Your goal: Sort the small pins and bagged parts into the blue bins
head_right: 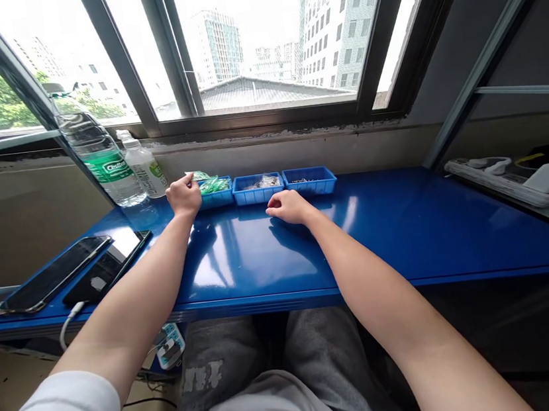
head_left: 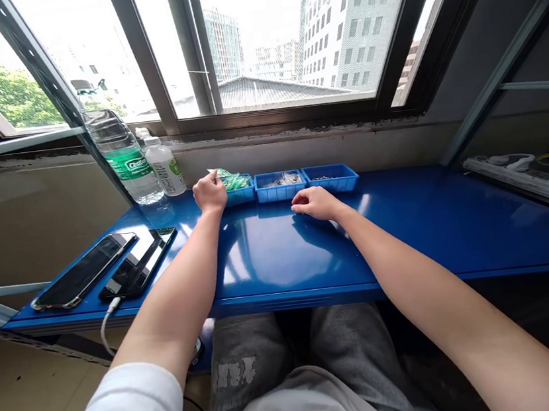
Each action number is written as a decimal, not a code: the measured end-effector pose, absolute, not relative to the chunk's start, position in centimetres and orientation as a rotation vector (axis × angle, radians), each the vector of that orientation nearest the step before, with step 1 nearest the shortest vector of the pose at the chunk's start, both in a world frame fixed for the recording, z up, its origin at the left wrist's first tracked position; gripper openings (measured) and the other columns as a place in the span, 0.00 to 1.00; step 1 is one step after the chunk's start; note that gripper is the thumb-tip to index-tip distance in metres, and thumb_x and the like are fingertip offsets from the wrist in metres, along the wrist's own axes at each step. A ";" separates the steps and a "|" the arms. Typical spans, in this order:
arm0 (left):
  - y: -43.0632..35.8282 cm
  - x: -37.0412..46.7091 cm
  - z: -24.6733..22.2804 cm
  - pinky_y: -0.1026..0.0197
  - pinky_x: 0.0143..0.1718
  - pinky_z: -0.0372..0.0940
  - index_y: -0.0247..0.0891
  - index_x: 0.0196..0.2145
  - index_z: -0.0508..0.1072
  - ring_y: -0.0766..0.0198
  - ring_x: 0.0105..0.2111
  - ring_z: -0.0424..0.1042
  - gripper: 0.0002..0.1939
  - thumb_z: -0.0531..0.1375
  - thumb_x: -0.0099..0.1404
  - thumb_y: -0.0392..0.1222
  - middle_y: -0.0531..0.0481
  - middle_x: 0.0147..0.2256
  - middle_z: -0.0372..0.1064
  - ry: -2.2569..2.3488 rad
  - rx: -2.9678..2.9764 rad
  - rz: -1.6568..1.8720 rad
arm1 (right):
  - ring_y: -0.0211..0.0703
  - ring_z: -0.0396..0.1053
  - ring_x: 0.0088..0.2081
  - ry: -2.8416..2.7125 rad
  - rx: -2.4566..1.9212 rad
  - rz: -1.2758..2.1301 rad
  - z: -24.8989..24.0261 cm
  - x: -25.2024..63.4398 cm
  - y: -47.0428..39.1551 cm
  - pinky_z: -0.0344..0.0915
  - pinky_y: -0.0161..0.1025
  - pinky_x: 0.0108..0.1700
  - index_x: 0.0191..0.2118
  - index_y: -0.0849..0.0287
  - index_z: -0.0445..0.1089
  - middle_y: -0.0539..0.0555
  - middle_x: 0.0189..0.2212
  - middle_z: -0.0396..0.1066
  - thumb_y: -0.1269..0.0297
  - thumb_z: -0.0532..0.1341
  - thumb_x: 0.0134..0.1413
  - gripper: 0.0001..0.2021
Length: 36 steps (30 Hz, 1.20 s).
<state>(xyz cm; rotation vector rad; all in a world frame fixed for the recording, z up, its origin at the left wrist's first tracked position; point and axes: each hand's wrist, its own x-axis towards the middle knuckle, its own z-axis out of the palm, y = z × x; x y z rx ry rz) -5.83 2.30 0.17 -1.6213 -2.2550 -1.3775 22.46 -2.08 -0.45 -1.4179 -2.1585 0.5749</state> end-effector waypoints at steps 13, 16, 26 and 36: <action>2.3 -6.2 0.1 0.48 0.62 0.65 0.37 0.53 0.83 0.45 0.55 0.75 0.21 0.59 0.65 0.35 0.38 0.53 0.78 -2.298 -1.660 -1.260 | 0.45 0.78 0.37 -2.041 -1.393 0.536 -0.4 22.7 -2.0 0.70 0.36 0.39 0.37 0.60 0.80 0.55 0.36 0.83 0.66 0.66 0.59 0.05; 2.3 -6.1 0.1 0.44 0.63 0.62 0.38 0.49 0.84 0.43 0.56 0.74 0.18 0.60 0.64 0.35 0.37 0.52 0.76 -2.304 -1.632 -1.257 | 0.46 0.77 0.36 -1.955 -1.402 0.454 -0.4 22.8 -1.8 0.69 0.37 0.40 0.32 0.60 0.79 0.55 0.32 0.81 0.66 0.65 0.59 0.06; 2.5 -6.0 0.1 0.41 0.62 0.59 0.38 0.45 0.82 0.41 0.58 0.70 0.14 0.60 0.65 0.37 0.34 0.53 0.72 -2.297 -1.585 -1.320 | 0.42 0.74 0.27 -1.556 -1.459 0.499 -0.2 24.8 -0.1 0.69 0.37 0.35 0.27 0.58 0.75 0.54 0.26 0.79 0.57 0.62 0.61 0.14; 2.2 -5.7 0.4 0.41 0.62 0.59 0.38 0.45 0.78 0.42 0.60 0.68 0.12 0.59 0.65 0.37 0.34 0.54 0.70 -2.250 -1.574 -1.357 | 0.38 0.68 0.21 -1.401 -1.488 0.634 0.4 26.9 0.6 0.67 0.36 0.30 0.26 0.59 0.76 0.52 0.23 0.77 0.64 0.63 0.54 0.08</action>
